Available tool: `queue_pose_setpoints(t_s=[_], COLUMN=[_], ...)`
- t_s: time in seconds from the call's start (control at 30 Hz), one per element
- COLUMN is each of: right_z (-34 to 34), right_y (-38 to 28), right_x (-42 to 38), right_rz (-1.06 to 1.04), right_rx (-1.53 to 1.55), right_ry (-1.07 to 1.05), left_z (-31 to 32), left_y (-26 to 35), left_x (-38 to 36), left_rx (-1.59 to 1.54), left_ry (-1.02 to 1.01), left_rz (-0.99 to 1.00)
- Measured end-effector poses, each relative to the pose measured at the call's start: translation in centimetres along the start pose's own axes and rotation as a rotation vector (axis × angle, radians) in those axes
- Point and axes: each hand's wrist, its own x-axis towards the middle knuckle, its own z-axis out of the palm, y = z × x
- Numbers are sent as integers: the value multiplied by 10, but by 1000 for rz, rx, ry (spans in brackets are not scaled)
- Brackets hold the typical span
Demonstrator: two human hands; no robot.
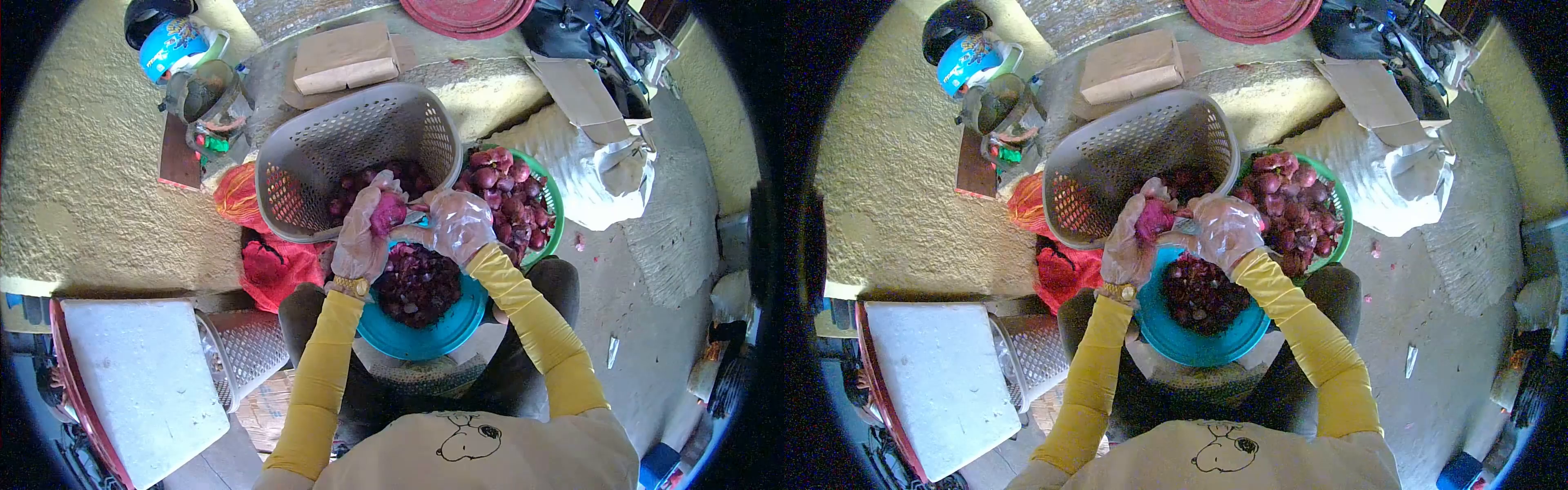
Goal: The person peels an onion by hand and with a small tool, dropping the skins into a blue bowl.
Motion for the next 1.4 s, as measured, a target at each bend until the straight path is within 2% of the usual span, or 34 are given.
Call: queue_pose_setpoints(t_s=[0.1,0.27,0.43,0.6,0.7,0.77,0.8,0.87,1.0,1.07,1.1,1.17,1.2,1.27,1.33,1.4], right_z=[1,0,9,-6,-12,-12,-10,-6,-2,-3,-5,-8,-10,-9,-4,-6], right_y=[0,-6,-5,1,0,-1,-1,-1,-1,1,1,-1,-4,-3,0,-4], right_x=[0,-1,-2,2,3,4,4,4,3,3,3,3,3,3,2,2], right_rz=[18,104,36,106,115,111,82,48,11,2,14,25,32,37,9,45], right_rx=[56,208,123,102,64,34,3,-29,-56,-43,-38,-31,-41,-52,1,-17], right_ry=[-1,-74,52,16,-8,-16,-36,-54,25,32,-27,-85,-99,-112,6,-18], left_z=[-1,2,6,15,-8,-20,-12,13,6,0,7,21,18,12,14,15], left_y=[-3,-8,-12,-6,-11,-16,-13,-1,3,4,3,1,0,0,0,0], left_x=[0,0,-3,-7,-3,0,-4,-11,-7,-2,-6,-13,-11,-5,-6,-6], left_rx=[76,-32,-48,-84,-8,52,52,324,268,27,27,205,205,-29,-77,-125], left_ry=[1,68,21,47,-40,-252,-250,-186,-230,-71,-69,-262,-262,45,57,69], left_rz=[87,194,201,119,155,237,235,343,274,-11,-13,300,299,3,11,20])
